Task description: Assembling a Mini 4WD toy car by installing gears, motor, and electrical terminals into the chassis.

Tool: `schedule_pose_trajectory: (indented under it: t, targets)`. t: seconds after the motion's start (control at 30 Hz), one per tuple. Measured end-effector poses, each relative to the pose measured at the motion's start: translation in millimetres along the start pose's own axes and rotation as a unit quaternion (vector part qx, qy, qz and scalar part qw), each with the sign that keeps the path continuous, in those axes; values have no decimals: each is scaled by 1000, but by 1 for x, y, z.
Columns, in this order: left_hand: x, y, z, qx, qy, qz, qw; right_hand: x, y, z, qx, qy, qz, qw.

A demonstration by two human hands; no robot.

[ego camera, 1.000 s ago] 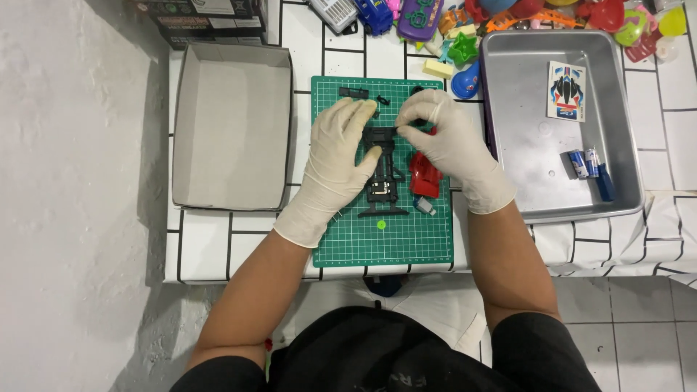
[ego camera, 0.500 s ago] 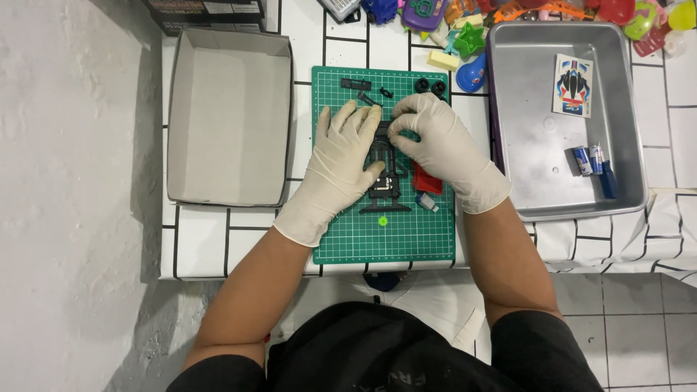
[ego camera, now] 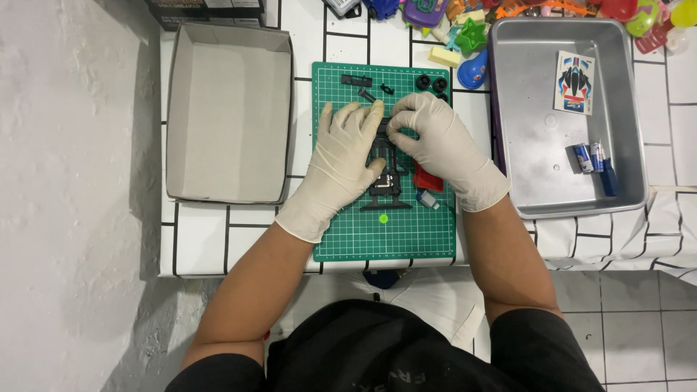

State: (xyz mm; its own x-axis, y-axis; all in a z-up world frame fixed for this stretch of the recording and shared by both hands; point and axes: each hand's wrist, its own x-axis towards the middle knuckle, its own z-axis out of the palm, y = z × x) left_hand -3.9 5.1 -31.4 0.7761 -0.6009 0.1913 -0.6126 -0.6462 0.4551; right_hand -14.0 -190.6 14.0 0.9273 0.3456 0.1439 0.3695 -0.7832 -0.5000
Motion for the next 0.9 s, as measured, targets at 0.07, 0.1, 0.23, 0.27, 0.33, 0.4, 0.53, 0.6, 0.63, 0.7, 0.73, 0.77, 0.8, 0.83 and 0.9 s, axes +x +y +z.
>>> schedule_pose_trajectory:
  t: [0.07,0.1,0.23,0.27,0.33,0.4,0.53,0.6,0.63,0.7,0.73,0.77,0.8,0.83,0.9]
  targets:
    - [0,0,0,4,4,2,1000,0,1,1,1,1,4,1000]
    - [0,0,1,9,7,5,1000,0,2,2,1,1,8,1000]
    - [0,-1,3,-1,12,8,1000,-2,0,1,-2,3,6,1000]
    - [0,0,3,2,12,7,1000,-2,-2,0,-1,1,7,1000]
    - [1,0,3,5,12,6,1000,-2,-4,-2,1,-2,7,1000]
    - [1,-1,3,4,19,10,1000,-2,-8,-3,20,-7,19,1000]
    - [0,0,3,1,24,11,1000,-2,-12,-5,28,-8,27,999]
    - [1,-1,3,2,33,15,999,-2,-13,-6,29,-10,26,999]
    - [1,-1,4,2,33,16,999,-2,-13,-5,29,-10,26,999]
    - [1,-2,6,0,38,20,999,-2,-11,-4,31,-12,33,999]
    - [1,-2,5,0,38,20,999,-2,-12,-6,31,-12,33,999]
    - [0,-1,5,-10,40,21,999,-2,-12,-7,24,-13,33,999]
    - [0,-1,4,-20,42,23,999,-3,-13,-8,18,-13,33,999]
    - [0,-1,4,-20,42,23,999,-3,-13,-8,18,-13,34,999]
    - [1,-2,5,-34,44,32,998,-3,-13,-6,9,-10,28,1000]
